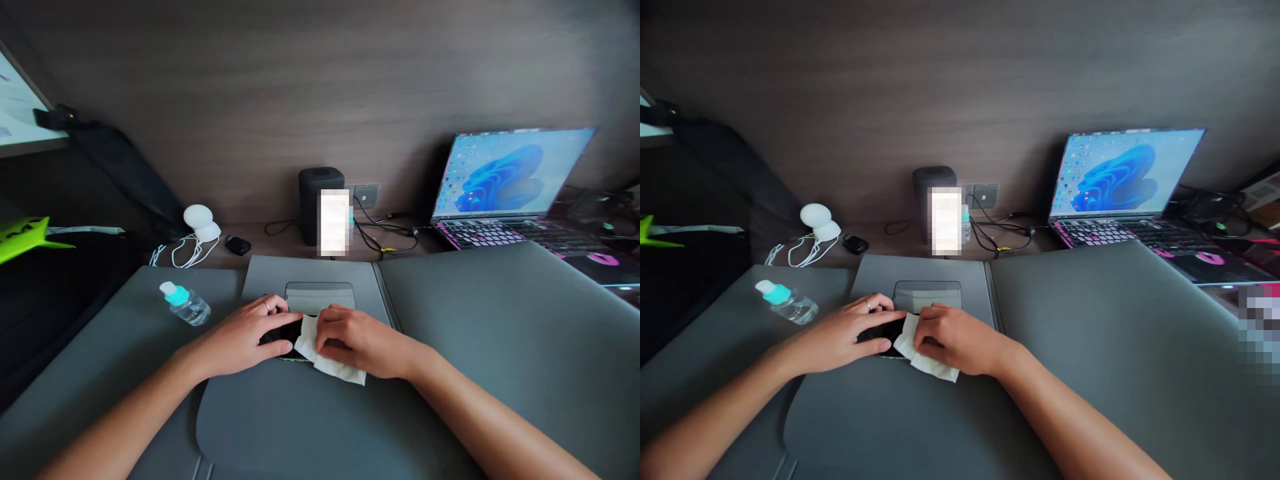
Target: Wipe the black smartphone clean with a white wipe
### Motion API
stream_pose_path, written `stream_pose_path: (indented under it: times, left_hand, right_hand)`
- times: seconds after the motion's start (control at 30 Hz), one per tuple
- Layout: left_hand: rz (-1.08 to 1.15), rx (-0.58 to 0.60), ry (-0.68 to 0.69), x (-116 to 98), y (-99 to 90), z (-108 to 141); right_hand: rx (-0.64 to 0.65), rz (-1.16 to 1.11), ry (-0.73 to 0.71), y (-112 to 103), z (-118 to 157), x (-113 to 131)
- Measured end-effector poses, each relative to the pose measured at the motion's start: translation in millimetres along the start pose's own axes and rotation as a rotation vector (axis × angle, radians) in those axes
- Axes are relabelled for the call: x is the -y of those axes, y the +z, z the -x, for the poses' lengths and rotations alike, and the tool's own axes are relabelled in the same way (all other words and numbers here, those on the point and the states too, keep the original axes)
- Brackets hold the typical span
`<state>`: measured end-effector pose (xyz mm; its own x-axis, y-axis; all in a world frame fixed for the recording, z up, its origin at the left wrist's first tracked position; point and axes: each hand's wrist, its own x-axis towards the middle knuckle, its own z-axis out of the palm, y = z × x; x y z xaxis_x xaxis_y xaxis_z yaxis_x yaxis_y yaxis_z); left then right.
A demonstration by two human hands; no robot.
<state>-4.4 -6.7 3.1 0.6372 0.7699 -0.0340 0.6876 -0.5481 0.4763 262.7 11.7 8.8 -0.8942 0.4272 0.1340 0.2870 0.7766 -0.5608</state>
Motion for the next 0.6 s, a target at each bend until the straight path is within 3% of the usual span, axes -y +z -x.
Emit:
stream_pose_path:
  times: [0.13,0.33,0.5,0.6]
  left_hand:
    - [0.004,-0.006,-0.006,3.0,1.9,1.0]
    - [-0.005,0.009,-0.038,1.8,0.2,1.3]
    - [-0.002,0.001,-0.053,0.4,0.2,1.3]
    - [-0.001,-0.002,-0.047,1.0,0.6,1.0]
  right_hand:
    - [0.005,-0.023,-0.037,2.2,-2.6,0.1]
    - [-0.03,-0.024,0.056,-1.0,0.3,-3.0]
    - [-0.023,-0.008,0.01,2.0,-3.6,-0.7]
    - [-0.016,-0.021,0.055,-1.6,1.6,-1.8]
